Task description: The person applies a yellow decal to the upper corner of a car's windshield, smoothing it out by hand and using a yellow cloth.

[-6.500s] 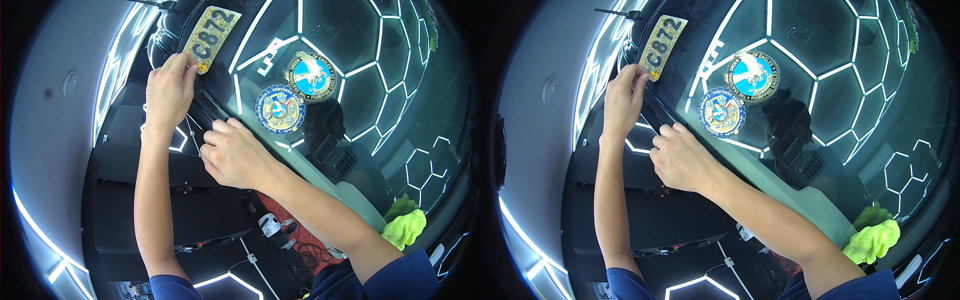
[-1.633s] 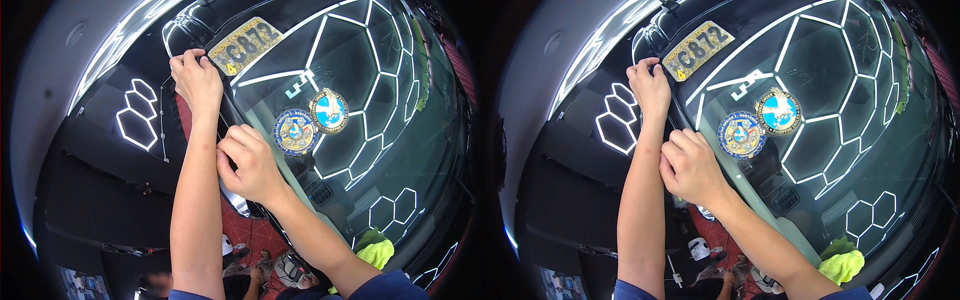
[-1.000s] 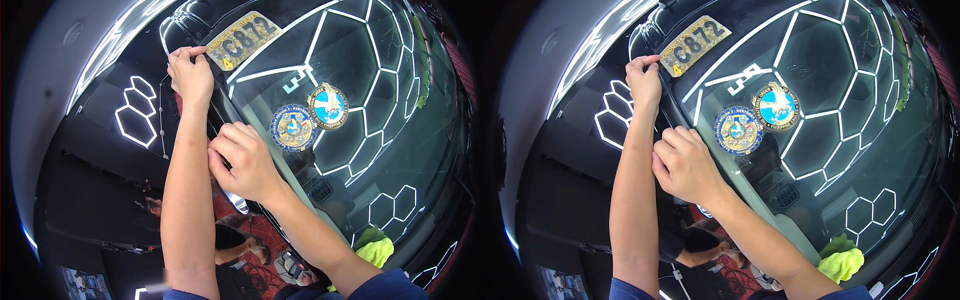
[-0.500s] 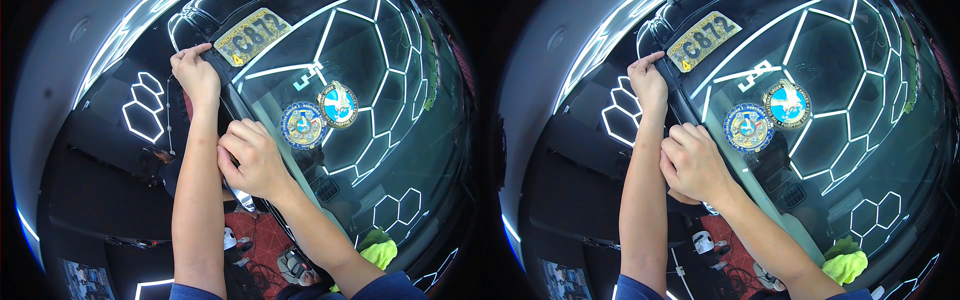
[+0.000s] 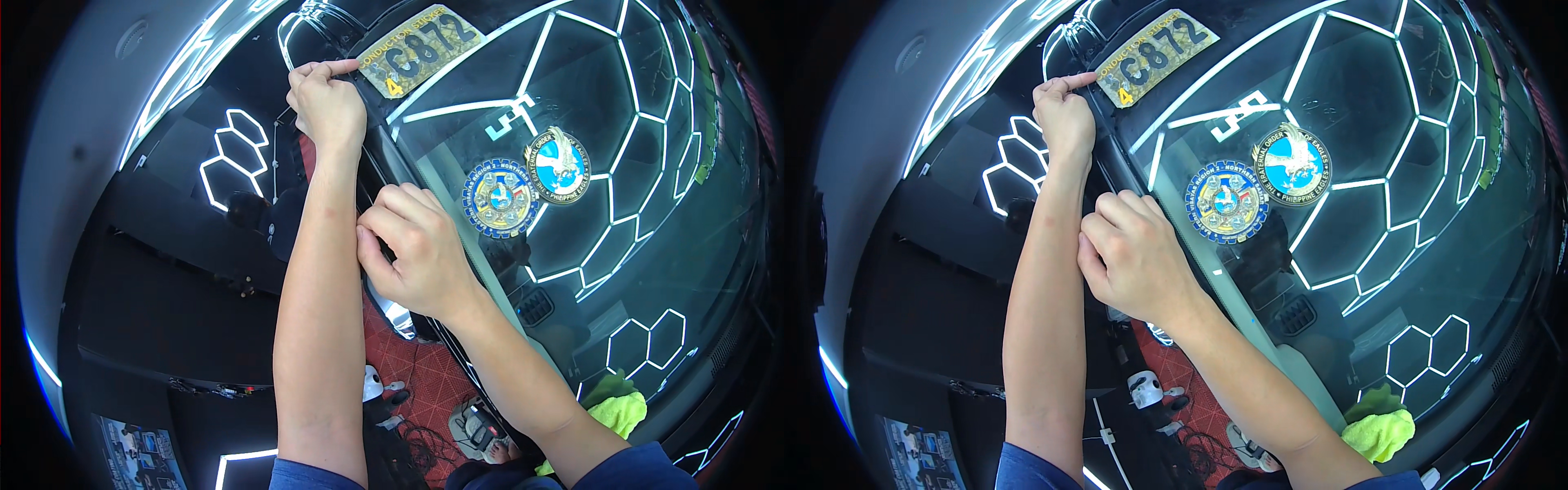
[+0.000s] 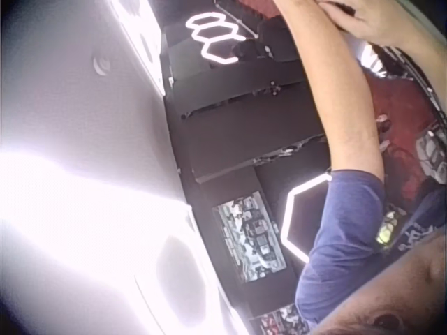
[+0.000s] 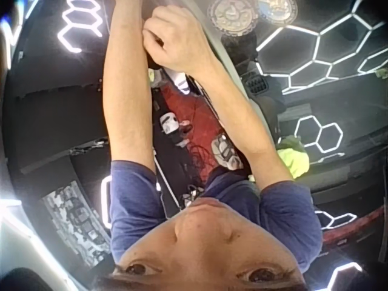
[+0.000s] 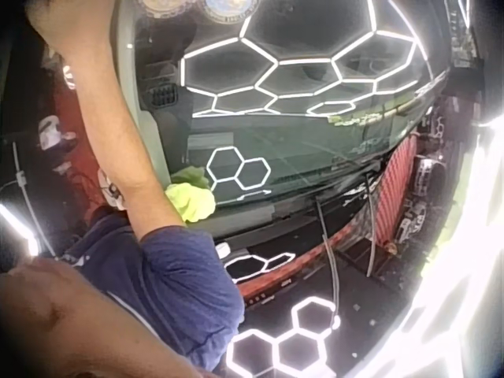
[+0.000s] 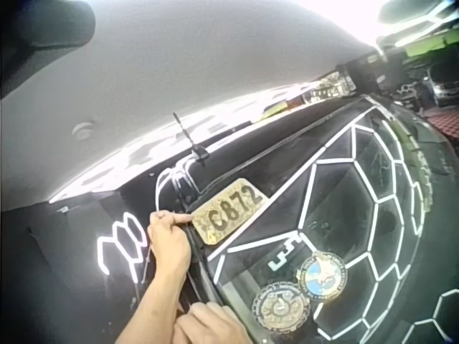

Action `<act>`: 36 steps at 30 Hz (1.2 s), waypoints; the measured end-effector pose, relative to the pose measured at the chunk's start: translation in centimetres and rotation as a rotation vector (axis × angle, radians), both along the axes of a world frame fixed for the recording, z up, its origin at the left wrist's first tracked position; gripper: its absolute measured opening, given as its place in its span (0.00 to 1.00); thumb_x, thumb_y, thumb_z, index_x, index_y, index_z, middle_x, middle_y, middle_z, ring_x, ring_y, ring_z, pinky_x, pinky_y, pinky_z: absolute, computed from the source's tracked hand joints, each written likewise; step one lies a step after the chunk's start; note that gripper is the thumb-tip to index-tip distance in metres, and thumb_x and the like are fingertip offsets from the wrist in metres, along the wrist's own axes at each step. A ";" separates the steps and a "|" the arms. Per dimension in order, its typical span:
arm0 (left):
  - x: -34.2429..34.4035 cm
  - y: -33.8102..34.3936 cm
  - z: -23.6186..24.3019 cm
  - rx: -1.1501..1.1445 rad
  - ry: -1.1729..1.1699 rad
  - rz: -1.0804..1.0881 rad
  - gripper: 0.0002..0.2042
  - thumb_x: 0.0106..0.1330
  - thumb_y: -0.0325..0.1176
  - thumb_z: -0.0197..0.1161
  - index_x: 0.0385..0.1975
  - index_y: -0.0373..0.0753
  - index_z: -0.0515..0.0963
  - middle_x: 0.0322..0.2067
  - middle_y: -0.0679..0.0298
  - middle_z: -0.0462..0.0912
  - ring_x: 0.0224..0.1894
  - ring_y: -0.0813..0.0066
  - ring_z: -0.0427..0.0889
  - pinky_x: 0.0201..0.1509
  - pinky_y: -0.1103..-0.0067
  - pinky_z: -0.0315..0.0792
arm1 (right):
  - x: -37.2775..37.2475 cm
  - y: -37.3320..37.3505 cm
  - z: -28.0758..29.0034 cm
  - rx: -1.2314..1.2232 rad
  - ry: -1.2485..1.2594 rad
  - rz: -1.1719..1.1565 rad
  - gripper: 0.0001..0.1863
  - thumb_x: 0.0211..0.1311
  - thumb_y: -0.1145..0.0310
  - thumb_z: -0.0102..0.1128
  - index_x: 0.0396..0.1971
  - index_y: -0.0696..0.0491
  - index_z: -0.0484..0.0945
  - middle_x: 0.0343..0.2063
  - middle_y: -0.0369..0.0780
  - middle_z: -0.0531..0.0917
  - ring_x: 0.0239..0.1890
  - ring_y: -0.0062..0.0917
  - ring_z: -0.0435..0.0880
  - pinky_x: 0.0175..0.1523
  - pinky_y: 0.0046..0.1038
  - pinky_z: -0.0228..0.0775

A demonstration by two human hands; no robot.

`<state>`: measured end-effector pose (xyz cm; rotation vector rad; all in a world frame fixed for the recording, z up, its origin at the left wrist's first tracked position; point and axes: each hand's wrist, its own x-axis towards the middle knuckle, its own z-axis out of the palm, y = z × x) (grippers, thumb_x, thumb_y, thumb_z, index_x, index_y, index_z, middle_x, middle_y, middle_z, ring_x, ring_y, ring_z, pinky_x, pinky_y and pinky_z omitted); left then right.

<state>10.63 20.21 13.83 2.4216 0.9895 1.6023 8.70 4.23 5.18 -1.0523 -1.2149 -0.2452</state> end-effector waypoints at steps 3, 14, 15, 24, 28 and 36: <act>-0.1 0.0 0.1 -0.008 0.003 0.000 0.18 0.62 0.22 0.48 0.31 0.50 0.87 0.50 0.64 0.72 0.57 0.61 0.70 0.59 0.64 0.65 | -0.1 0.1 0.0 -0.005 -0.005 0.002 0.05 0.53 0.74 0.59 0.22 0.57 0.74 0.24 0.40 0.72 0.30 0.34 0.72 0.38 0.35 0.63; -0.1 -0.4 0.0 0.033 0.024 0.041 0.18 0.62 0.23 0.48 0.36 0.51 0.86 0.49 0.62 0.69 0.56 0.60 0.69 0.58 0.61 0.64 | 0.0 -0.2 0.1 -0.008 -0.013 -0.014 0.05 0.52 0.75 0.59 0.21 0.57 0.72 0.24 0.41 0.71 0.31 0.35 0.72 0.38 0.36 0.63; -0.1 -0.3 0.0 0.030 0.030 0.038 0.18 0.62 0.23 0.48 0.36 0.51 0.86 0.49 0.62 0.69 0.56 0.60 0.69 0.58 0.61 0.64 | 0.0 -0.1 0.0 -0.011 -0.008 -0.017 0.05 0.52 0.75 0.59 0.21 0.57 0.72 0.24 0.41 0.71 0.31 0.35 0.72 0.38 0.36 0.63; -0.3 -0.1 0.2 0.009 0.045 0.004 0.18 0.62 0.21 0.47 0.37 0.50 0.86 0.49 0.62 0.70 0.56 0.59 0.69 0.59 0.62 0.63 | -0.1 -0.3 0.3 -0.005 0.005 -0.009 0.05 0.52 0.75 0.59 0.21 0.57 0.73 0.25 0.41 0.71 0.32 0.34 0.72 0.39 0.36 0.64; 0.0 0.1 0.0 0.027 -0.110 -0.068 0.19 0.62 0.21 0.47 0.37 0.50 0.86 0.49 0.62 0.69 0.56 0.59 0.68 0.59 0.63 0.64 | -0.1 -0.3 0.3 -0.001 0.004 -0.009 0.05 0.51 0.75 0.59 0.21 0.57 0.73 0.25 0.41 0.71 0.32 0.35 0.72 0.39 0.36 0.64; -0.4 -0.1 0.2 0.045 0.085 0.038 0.20 0.61 0.22 0.48 0.41 0.54 0.84 0.49 0.62 0.69 0.56 0.59 0.68 0.59 0.63 0.63 | -0.2 -0.3 0.2 -0.001 0.008 -0.009 0.06 0.51 0.75 0.59 0.20 0.57 0.72 0.25 0.41 0.71 0.32 0.35 0.72 0.39 0.36 0.63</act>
